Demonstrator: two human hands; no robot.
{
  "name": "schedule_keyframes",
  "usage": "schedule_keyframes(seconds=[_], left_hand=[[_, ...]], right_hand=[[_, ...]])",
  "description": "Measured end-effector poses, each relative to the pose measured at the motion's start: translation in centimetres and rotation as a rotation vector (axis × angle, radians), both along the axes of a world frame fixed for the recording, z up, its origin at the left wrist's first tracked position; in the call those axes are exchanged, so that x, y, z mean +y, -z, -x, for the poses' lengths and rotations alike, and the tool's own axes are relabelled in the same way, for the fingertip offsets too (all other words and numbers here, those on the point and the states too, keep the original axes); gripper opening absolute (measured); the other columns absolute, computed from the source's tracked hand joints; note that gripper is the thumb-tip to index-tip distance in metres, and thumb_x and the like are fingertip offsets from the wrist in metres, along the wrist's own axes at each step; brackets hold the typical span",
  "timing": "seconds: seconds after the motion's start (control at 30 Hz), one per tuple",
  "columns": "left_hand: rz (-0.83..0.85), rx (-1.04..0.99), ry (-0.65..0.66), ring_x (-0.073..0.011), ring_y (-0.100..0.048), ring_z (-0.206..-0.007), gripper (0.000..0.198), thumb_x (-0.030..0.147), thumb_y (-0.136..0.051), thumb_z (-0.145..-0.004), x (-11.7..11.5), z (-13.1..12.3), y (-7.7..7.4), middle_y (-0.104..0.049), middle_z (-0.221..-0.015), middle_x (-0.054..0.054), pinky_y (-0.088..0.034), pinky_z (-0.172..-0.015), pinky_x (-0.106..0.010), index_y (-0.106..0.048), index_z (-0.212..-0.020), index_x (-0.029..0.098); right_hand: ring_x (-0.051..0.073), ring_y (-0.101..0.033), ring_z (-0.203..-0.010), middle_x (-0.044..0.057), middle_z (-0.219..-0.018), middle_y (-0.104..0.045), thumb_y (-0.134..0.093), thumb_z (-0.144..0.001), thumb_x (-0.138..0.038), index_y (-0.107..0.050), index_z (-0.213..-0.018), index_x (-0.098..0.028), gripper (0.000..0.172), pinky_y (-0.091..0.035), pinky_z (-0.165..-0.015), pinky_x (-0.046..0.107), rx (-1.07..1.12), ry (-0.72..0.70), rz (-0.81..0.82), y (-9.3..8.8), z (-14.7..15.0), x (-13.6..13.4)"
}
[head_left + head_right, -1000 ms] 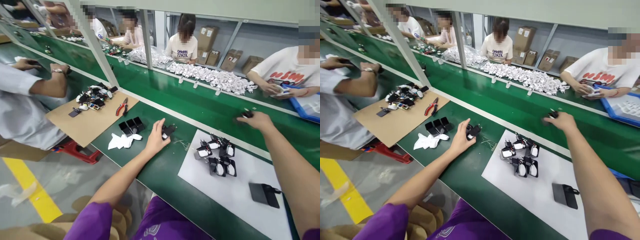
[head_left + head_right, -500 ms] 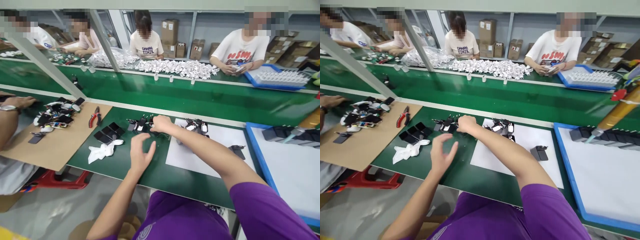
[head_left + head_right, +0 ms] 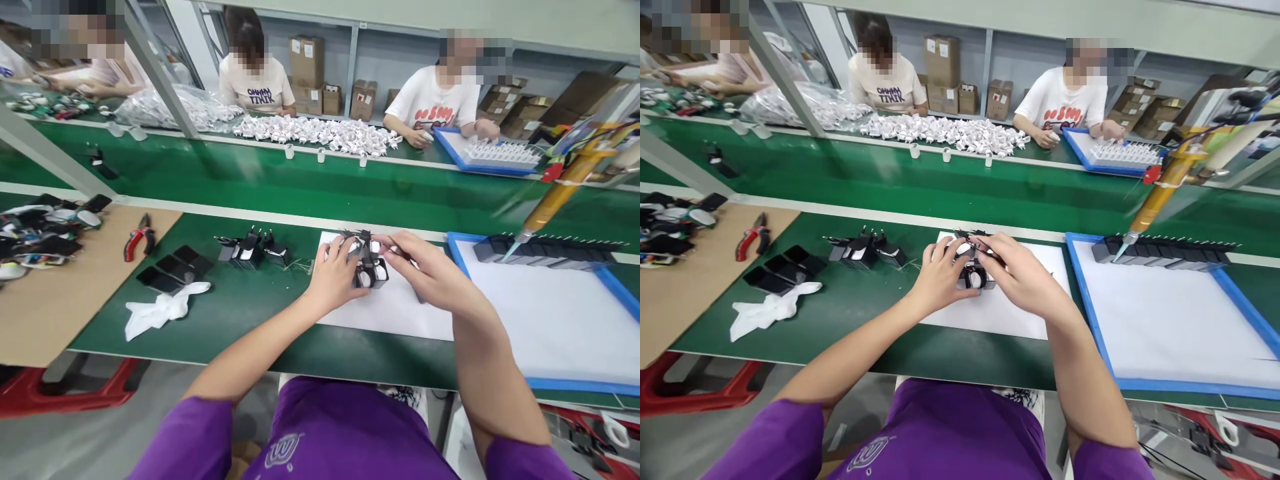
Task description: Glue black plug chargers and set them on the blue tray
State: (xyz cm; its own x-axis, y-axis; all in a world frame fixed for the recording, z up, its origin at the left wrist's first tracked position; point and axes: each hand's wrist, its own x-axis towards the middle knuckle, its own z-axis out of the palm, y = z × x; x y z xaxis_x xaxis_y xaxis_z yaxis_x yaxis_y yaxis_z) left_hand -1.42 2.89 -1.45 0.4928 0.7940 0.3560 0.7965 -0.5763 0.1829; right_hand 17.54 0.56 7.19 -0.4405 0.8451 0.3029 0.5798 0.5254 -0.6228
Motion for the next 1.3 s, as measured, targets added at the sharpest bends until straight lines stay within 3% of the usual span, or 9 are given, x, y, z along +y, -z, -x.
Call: schedule_keyframes(seconds=[0.1, 0.23, 0.33, 0.5, 0.67, 0.83, 1.1, 1.2, 1.3], left_hand=[[0.027, 0.031, 0.001, -0.0446, -0.034, -0.133, 0.068, 0.051, -0.080, -0.062, 0.4, -0.6, -0.1, -0.042, -0.145, -0.021, -0.026, -0.106, -0.060, -0.062, -0.117, 0.014], [0.027, 0.028, -0.071, -0.0459, -0.031, -0.135, 0.074, 0.053, -0.081, -0.060, 0.0, -0.4, -0.1, -0.036, -0.148, -0.026, -0.024, -0.107, -0.061, -0.060, -0.116, 0.010], [0.021, 0.043, -0.096, -0.0459, -0.029, -0.136, 0.066, 0.057, -0.080, -0.060, -0.1, -0.4, 0.4, -0.034, -0.149, -0.026, -0.023, -0.108, -0.062, -0.065, -0.105, 0.011], [0.065, 0.025, -0.078, -0.0460, -0.023, -0.140, 0.053, 0.055, -0.080, -0.060, 0.1, -0.3, 1.1, -0.029, -0.154, -0.020, -0.020, -0.108, -0.066, -0.069, -0.094, 0.016], [0.078, -0.031, -0.031, -0.0443, -0.020, -0.141, 0.052, 0.054, -0.078, -0.063, -3.0, 0.6, 0.9, -0.034, -0.152, -0.015, -0.017, -0.111, -0.066, -0.067, -0.101, 0.020], [0.162, -0.090, -0.016, -0.0424, -0.032, -0.135, 0.053, 0.056, -0.076, -0.067, -6.5, 1.1, 2.0, -0.046, -0.141, -0.018, -0.030, -0.105, -0.060, -0.064, -0.102, 0.018], [0.459, -0.420, 0.001, -0.0265, -0.061, -0.109, 0.057, 0.046, -0.075, -0.073, -7.0, 0.8, 4.1, -0.064, -0.116, -0.009, -0.050, -0.094, -0.041, -0.053, -0.119, 0.022], [0.497, -0.452, -0.003, -0.0251, -0.064, -0.102, 0.054, 0.044, -0.075, -0.074, -7.1, 0.8, 4.0, -0.066, -0.111, -0.008, -0.053, -0.089, -0.039, -0.053, -0.118, 0.022], [0.491, -0.451, 0.007, -0.0247, -0.066, -0.100, 0.053, 0.044, -0.075, -0.074, -7.2, 0.8, 3.9, -0.067, -0.110, -0.008, -0.054, -0.086, -0.037, -0.054, -0.117, 0.021]], right_hand=[[0.018, -0.061, -0.095, 0.007, -0.104, -0.064, -0.044, -0.097, -0.037, -0.063, -0.113, -0.021, 0.030, -0.050, -0.079, 0.030, 0.104, 0.159, -0.035, 2.3, -2.1, -2.9], [0.014, -0.059, -0.064, 0.003, -0.075, -0.063, -0.046, -0.095, -0.041, -0.065, -0.087, -0.020, 0.030, -0.048, -0.058, 0.027, 0.221, 0.386, -0.015, 6.8, -3.0, -5.2], [0.013, -0.056, -0.052, -0.001, -0.061, -0.059, -0.042, -0.097, -0.041, -0.062, -0.091, -0.020, 0.030, -0.047, -0.052, 0.026, 0.344, 0.525, 0.061, 9.8, -2.5, -5.9], [0.013, -0.064, -0.061, 0.002, -0.076, -0.064, -0.045, -0.095, -0.037, -0.057, -0.096, -0.019, 0.022, -0.055, -0.058, 0.028, 0.546, 0.523, 0.051, 12.6, -0.9, -5.7], [0.014, -0.066, -0.063, 0.004, -0.084, -0.066, -0.052, -0.092, -0.030, -0.058, -0.098, -0.021, 0.013, -0.056, -0.055, 0.028, 0.452, 0.461, -0.115, 13.9, 0.2, -6.2], [0.014, -0.065, -0.058, 0.004, -0.080, -0.068, -0.045, -0.094, -0.023, -0.058, -0.097, -0.021, 0.013, -0.054, -0.051, 0.026, 0.309, 0.337, -0.268, 13.9, 0.9, -6.9], [0.017, -0.065, -0.060, 0.002, -0.070, -0.068, -0.046, -0.090, -0.014, -0.058, -0.096, -0.022, 0.016, -0.051, -0.054, 0.029, 0.197, 0.178, -0.427, 13.2, 1.6, -6.4], [0.018, -0.063, -0.056, 0.003, -0.070, -0.069, -0.048, -0.088, -0.012, -0.056, -0.105, -0.023, 0.022, -0.049, -0.050, 0.030, 0.153, 0.154, -0.479, 13.3, 1.7, -6.5], [0.019, -0.065, -0.057, 0.006, -0.084, -0.073, -0.048, -0.088, -0.011, -0.051, -0.122, -0.022, 0.036, -0.050, -0.049, 0.031, 0.089, 0.191, -0.502, 13.1, 1.8, -6.5]])
